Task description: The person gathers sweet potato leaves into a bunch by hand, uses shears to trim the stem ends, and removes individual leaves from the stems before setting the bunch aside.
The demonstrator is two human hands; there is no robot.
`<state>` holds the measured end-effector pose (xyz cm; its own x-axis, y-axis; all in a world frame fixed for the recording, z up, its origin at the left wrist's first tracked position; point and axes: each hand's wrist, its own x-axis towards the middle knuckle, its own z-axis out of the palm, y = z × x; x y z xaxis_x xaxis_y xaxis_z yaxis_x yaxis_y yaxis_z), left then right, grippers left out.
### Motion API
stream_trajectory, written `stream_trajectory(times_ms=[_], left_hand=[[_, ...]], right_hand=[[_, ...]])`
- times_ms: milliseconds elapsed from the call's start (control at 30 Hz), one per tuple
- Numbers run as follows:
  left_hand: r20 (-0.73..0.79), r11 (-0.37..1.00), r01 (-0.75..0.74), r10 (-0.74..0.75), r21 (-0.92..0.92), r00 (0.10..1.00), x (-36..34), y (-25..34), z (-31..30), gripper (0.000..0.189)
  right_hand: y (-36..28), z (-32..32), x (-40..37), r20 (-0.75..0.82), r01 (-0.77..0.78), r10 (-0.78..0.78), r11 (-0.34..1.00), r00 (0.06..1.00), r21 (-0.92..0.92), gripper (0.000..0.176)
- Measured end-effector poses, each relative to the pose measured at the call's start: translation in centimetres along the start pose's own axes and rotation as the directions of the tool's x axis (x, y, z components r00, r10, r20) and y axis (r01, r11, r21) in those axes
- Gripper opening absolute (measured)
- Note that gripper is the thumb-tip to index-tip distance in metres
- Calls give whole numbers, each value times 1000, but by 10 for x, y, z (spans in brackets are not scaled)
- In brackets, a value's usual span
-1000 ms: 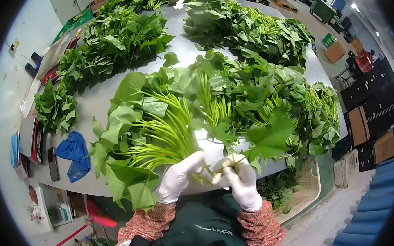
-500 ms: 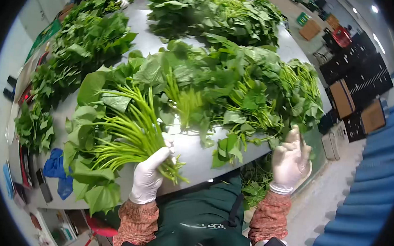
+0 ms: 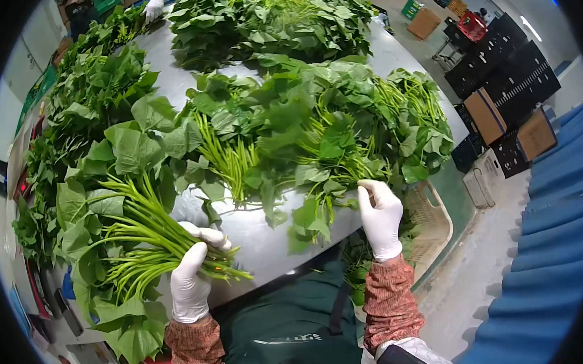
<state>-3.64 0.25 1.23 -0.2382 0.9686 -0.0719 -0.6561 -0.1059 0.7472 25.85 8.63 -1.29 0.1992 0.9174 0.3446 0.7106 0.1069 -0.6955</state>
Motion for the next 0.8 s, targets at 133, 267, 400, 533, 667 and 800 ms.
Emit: stream_trajectory(times_ms=[133,267,400,533,667,800], left_hand=[[143,999,43,-38,-32,989,6,-9,-11,17],[168,1000,4,-1,-15,986,8,-9,-7,15],[91,998,-28,24,50,996,9,-4,-3,15],[43,999,29,-31,36,999,10,-7,0,14],[34,997,75,-75,7,997,10,-10,-4,13],[-2,993,104,-105,-46,995,10,-10,-6,13]], right_hand=[[28,6,20,-6,194,-204,940,979,-281,19],[42,20,29,39,267,-271,902,962,-340,14],[19,13,30,-85,115,-105,987,991,117,6],[-7,-6,28,111,-269,260,715,959,645,9],[-16,-10,21,165,-261,276,362,947,895,15],[-41,-8,4,135,-157,138,158,981,975,12]])
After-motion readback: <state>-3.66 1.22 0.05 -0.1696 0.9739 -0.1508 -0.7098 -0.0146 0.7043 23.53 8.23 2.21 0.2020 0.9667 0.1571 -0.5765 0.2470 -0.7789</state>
